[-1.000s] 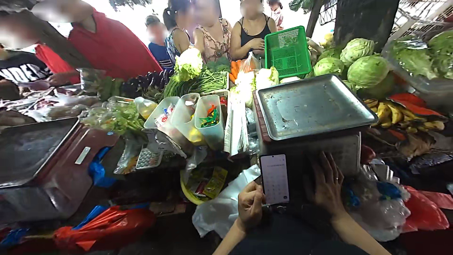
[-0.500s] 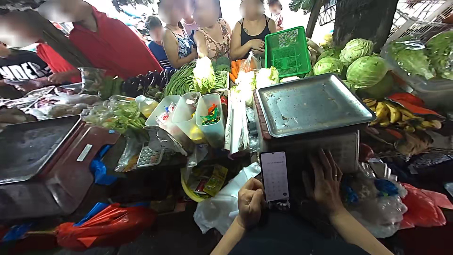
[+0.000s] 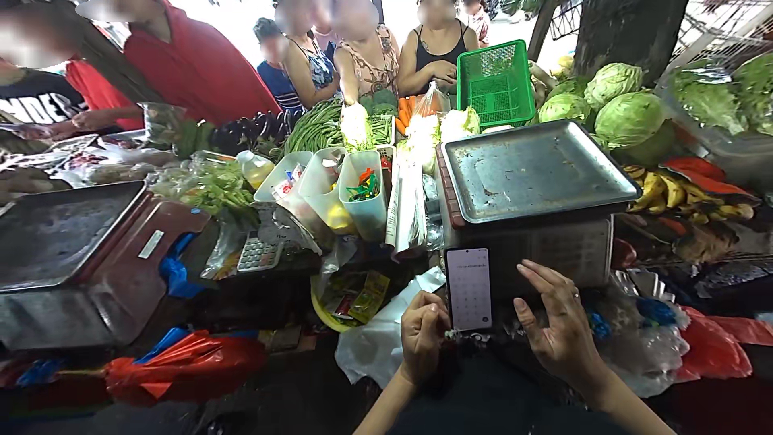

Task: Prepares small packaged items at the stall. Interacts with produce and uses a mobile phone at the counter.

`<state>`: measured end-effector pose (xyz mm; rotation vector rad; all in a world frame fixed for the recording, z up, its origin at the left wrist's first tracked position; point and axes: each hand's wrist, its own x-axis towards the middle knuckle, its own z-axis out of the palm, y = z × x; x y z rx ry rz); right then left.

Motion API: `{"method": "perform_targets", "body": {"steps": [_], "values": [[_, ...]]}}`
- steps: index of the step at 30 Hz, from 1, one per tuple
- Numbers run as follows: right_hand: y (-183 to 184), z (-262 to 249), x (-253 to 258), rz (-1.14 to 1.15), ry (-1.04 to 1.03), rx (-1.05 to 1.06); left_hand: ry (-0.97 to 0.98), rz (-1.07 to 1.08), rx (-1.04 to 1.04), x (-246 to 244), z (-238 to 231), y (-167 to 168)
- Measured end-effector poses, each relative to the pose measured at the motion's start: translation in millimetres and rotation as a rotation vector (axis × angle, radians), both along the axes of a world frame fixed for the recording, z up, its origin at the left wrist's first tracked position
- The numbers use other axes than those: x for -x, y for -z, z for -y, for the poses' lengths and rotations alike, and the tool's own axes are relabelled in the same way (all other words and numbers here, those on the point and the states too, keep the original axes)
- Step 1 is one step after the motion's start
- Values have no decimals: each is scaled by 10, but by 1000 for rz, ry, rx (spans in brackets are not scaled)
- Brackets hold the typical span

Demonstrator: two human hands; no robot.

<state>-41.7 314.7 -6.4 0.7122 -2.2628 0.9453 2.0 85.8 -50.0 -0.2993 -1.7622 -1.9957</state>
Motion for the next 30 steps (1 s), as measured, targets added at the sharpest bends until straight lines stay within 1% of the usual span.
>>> {"method": "perform_targets", "body": {"steps": [3,7,10,13,16,18,20,22,24,27,30], "values": [[23,42,-46,-2,-73,60,44,-40,28,14,-4,57],[205,68,-86,65,-135,85,23,-86,119,18,-24,220],[337,6,-138,132,-131,-44,18,-82,126,4,-20,223],[481,-73,-167,61,-85,-257,32,-60,113,1,-3,207],[593,-184,-172,-20,-66,-354,47,-54,97,21,-1,189],[543,-324,-150,-30,-83,-373,56,-52,96,42,4,170],[434,-545,-137,16,-94,-376,65,-45,92,27,6,170],[331,-756,-96,45,-56,-396,70,-42,87,34,9,169],[281,-864,-84,63,-5,-430,76,-35,80,34,13,182],[241,-739,-111,101,-8,-405,87,-26,73,43,33,214],[215,-436,-161,136,-111,-301,71,-37,89,59,8,174]]}}
